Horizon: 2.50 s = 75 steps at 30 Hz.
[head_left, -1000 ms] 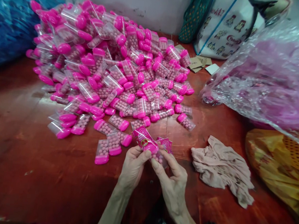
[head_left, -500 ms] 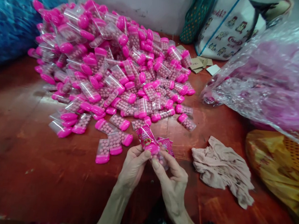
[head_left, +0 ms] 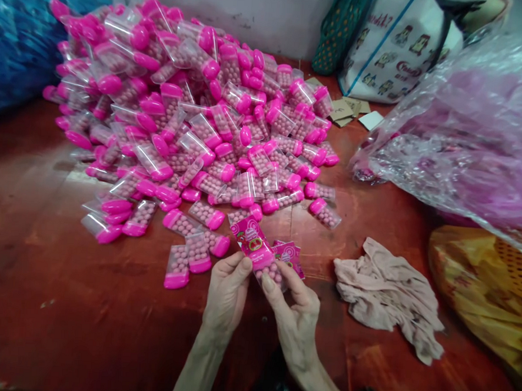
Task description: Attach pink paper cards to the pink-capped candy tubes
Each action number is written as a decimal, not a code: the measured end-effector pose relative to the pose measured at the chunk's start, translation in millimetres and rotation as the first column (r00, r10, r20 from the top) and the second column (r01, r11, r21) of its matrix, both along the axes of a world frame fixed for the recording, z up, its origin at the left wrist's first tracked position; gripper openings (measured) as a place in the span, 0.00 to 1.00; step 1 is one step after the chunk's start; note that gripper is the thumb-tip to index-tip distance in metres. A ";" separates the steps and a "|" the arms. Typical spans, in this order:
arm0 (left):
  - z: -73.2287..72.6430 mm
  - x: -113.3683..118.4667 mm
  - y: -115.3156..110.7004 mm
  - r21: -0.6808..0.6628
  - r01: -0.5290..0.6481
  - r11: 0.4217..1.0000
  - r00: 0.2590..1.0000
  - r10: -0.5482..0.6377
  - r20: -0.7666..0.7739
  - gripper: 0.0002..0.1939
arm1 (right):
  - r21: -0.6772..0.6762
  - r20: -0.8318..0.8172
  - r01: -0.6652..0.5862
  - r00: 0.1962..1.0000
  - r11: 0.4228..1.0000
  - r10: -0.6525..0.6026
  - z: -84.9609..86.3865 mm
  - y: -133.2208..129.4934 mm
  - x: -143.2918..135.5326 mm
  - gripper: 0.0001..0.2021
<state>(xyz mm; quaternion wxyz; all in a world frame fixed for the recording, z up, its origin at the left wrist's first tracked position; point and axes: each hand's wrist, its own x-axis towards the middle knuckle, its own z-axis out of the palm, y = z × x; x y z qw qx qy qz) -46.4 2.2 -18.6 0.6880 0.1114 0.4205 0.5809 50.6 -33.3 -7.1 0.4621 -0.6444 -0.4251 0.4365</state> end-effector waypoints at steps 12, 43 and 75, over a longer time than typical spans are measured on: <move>4.9 -0.8 -1.0 0.061 0.110 0.992 0.992 -0.114 0.057 0.13 | 0.037 0.017 0.025 1.000 0.999 -0.026 8.1 1.3 -0.2 0.12; 14.6 8.1 -2.1 -0.032 0.137 0.990 0.986 -0.133 0.099 0.06 | 0.011 -0.027 0.040 0.999 0.999 -0.040 11.1 -0.3 -2.6 0.11; 15.3 3.9 -11.6 0.063 0.370 0.927 0.920 -0.356 -0.167 0.06 | 0.056 -0.025 -0.035 0.999 0.998 0.037 30.0 24.2 11.0 0.06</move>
